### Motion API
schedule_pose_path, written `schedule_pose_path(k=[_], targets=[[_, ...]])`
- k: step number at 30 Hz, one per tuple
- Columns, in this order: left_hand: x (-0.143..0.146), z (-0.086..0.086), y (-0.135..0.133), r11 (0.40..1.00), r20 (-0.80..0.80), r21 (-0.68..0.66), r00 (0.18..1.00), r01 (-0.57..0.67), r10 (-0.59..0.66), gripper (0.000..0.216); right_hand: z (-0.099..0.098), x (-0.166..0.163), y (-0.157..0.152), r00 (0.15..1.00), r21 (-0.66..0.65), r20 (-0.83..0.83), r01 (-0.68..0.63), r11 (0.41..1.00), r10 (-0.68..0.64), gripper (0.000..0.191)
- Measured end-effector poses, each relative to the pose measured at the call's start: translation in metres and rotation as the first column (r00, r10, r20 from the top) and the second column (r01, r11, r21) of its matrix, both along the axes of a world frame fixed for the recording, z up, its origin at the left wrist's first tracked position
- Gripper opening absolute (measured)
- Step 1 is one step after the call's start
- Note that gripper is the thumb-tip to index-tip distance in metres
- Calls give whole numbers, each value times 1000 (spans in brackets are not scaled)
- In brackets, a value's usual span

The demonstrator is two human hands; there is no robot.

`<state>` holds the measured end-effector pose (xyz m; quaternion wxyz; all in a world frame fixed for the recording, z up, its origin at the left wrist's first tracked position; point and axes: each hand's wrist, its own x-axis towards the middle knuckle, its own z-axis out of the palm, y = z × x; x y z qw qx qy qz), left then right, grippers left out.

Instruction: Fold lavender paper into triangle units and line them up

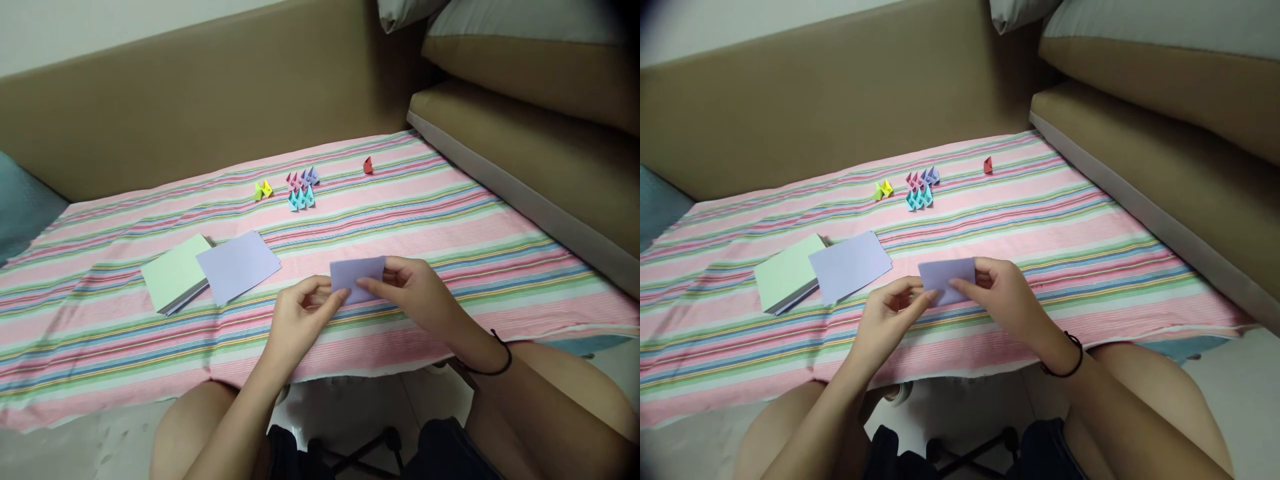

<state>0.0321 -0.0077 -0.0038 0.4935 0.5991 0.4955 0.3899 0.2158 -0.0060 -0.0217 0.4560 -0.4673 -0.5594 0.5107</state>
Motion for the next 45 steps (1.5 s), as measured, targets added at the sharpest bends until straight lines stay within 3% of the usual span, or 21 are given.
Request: schedule_pose_path(k=[4, 12, 21, 27, 32, 37, 45], targets=[[-2, 4, -2, 995, 47, 49, 995, -90, 88, 14, 3, -2, -4, 991, 63, 130, -25, 998, 17, 18], [-4, 3, -4, 981, 84, -11, 977, -196, 196, 15, 3, -4, -5, 988, 65, 156, -10, 998, 0, 19], [-6, -4, 0, 992, 250, -96, 963, -81, 102, 18, 0, -10, -4, 989, -46, -134, -65, 997, 58, 17], [-3, -8, 1, 973, 412, -191, 890, -128, 198, 17, -3, -15, -5, 952, -161, -305, -36, 986, -15, 26], [2, -11, 2, 962, 534, -207, 803, -179, 265, 17, -9, -35, -14, 904, -321, -426, -186, 929, 34, 27], [4, -12, 0, 962, 521, -211, 813, -175, 262, 16, -14, -43, -18, 888, -378, -448, -82, 922, -105, 19], [2, -14, 0, 950, 451, -238, 844, -201, 291, 21, -15, -32, -12, 897, -378, -399, 27, 925, -189, 24]])
